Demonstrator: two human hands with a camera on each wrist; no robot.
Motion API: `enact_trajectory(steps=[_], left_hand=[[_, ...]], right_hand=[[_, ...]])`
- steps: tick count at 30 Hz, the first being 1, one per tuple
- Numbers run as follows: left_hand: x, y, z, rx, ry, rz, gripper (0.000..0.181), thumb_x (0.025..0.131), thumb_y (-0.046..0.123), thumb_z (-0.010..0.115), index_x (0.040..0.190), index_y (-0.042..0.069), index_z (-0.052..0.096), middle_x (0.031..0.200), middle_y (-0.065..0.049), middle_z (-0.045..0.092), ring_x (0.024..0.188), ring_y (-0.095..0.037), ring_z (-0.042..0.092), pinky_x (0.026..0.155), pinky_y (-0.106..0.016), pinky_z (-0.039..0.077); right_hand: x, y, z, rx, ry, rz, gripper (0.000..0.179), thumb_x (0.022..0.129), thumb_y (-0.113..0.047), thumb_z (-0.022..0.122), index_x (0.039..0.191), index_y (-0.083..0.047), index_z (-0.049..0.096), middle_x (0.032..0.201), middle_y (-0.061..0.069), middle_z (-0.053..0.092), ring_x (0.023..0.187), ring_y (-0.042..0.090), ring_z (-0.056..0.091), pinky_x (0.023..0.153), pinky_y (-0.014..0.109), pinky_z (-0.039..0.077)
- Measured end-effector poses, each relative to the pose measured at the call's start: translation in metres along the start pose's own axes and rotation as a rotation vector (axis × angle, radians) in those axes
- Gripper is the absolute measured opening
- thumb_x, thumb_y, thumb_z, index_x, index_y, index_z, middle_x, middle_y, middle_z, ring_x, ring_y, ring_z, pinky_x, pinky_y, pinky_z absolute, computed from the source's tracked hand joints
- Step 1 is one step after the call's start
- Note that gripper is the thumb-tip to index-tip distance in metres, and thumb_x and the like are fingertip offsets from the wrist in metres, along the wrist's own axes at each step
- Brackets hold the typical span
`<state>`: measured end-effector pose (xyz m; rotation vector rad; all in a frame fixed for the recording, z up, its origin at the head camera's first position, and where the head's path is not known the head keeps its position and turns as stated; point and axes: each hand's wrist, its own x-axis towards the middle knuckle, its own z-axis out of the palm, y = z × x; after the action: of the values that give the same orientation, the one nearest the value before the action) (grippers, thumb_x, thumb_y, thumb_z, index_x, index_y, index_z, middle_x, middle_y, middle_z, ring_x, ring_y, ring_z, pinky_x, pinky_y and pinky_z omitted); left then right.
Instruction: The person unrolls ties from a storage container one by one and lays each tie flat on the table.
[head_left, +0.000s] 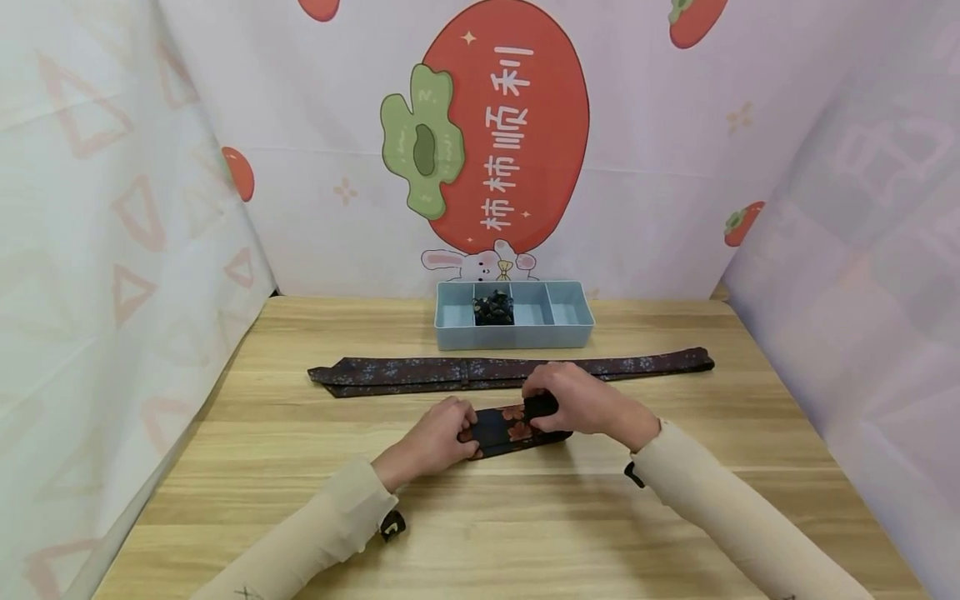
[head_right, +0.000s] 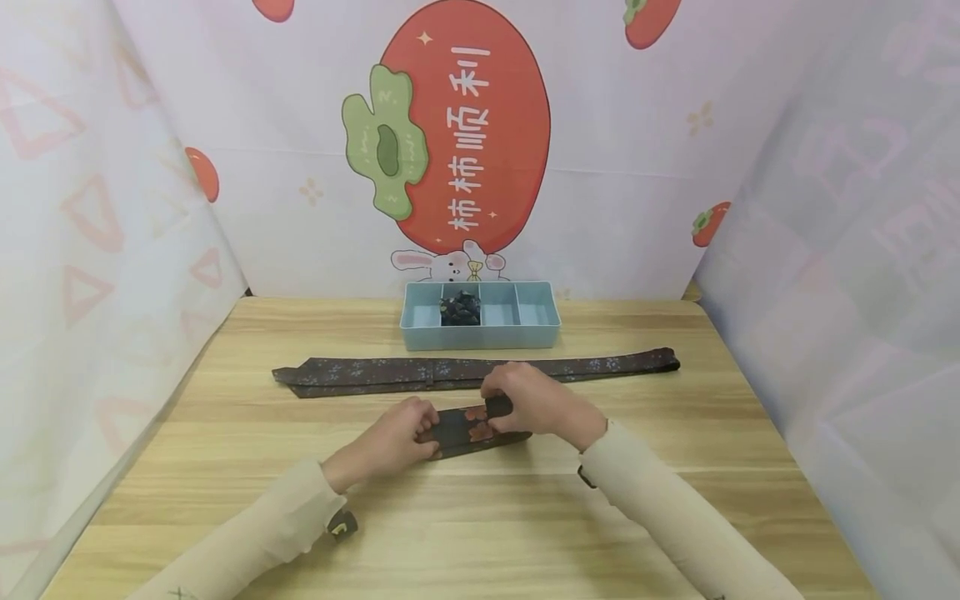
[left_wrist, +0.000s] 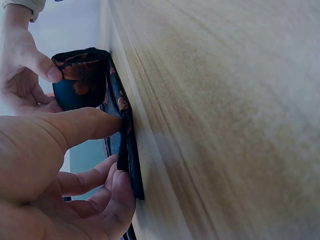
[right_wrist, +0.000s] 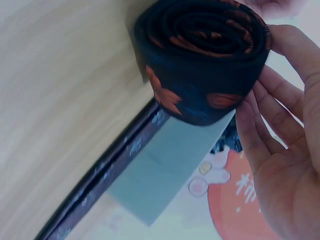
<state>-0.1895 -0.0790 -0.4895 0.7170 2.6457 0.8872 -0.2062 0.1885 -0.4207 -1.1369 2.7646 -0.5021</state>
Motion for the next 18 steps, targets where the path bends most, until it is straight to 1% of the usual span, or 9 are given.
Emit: enact_trajectory(steps=[5, 11, 14, 18], left_hand=[[0.001, 0.0, -0.001, 0.001, -0.008, -0.011, 0.023, 0.094, 0.012, 0.079, 0.112, 0.002, 0.068, 0.105, -0.009, 0.063, 0.093, -0.019, 0.058, 0.086, -0.045, 0.055], [0.001, 0.0, -0.002, -0.011, -0.007, -0.016, 0.023, 0.094, 0.011, 0.079, 0.112, 0.002, 0.068, 0.107, -0.01, 0.064, 0.096, -0.02, 0.059, 0.089, -0.046, 0.055], [0.001, 0.0, -0.002, -0.012, -0.01, -0.018, 0.023, 0.094, 0.012, 0.078, 0.112, 0.002, 0.068, 0.107, -0.009, 0.064, 0.095, -0.019, 0.059, 0.089, -0.045, 0.056], [0.001, -0.001, -0.001, -0.018, -0.018, -0.014, 0.023, 0.094, 0.012, 0.078, 0.113, 0.003, 0.068, 0.106, -0.008, 0.063, 0.094, -0.017, 0.059, 0.088, -0.044, 0.056]], right_hand=[[-0.013, 0.007, -0.009, -0.009, 0.005, 0.049, 0.028, 0.088, -0.019, 0.086, 0.114, -0.009, 0.078, 0.114, 0.005, 0.075, 0.102, 0.021, 0.07, 0.086, 0.04, 0.062], [-0.03, 0.019, -0.015, -0.041, 0.029, 0.061, 0.026, 0.088, -0.014, 0.085, 0.112, -0.008, 0.077, 0.114, 0.006, 0.075, 0.098, 0.02, 0.071, 0.083, 0.039, 0.062], [-0.039, 0.027, -0.017, -0.055, 0.034, 0.078, 0.026, 0.088, -0.012, 0.083, 0.113, -0.007, 0.077, 0.114, 0.007, 0.076, 0.098, 0.023, 0.072, 0.082, 0.04, 0.062], [-0.051, 0.04, -0.016, -0.048, 0.021, 0.139, 0.027, 0.089, -0.009, 0.081, 0.115, -0.006, 0.076, 0.114, 0.009, 0.076, 0.101, 0.028, 0.073, 0.084, 0.042, 0.062]])
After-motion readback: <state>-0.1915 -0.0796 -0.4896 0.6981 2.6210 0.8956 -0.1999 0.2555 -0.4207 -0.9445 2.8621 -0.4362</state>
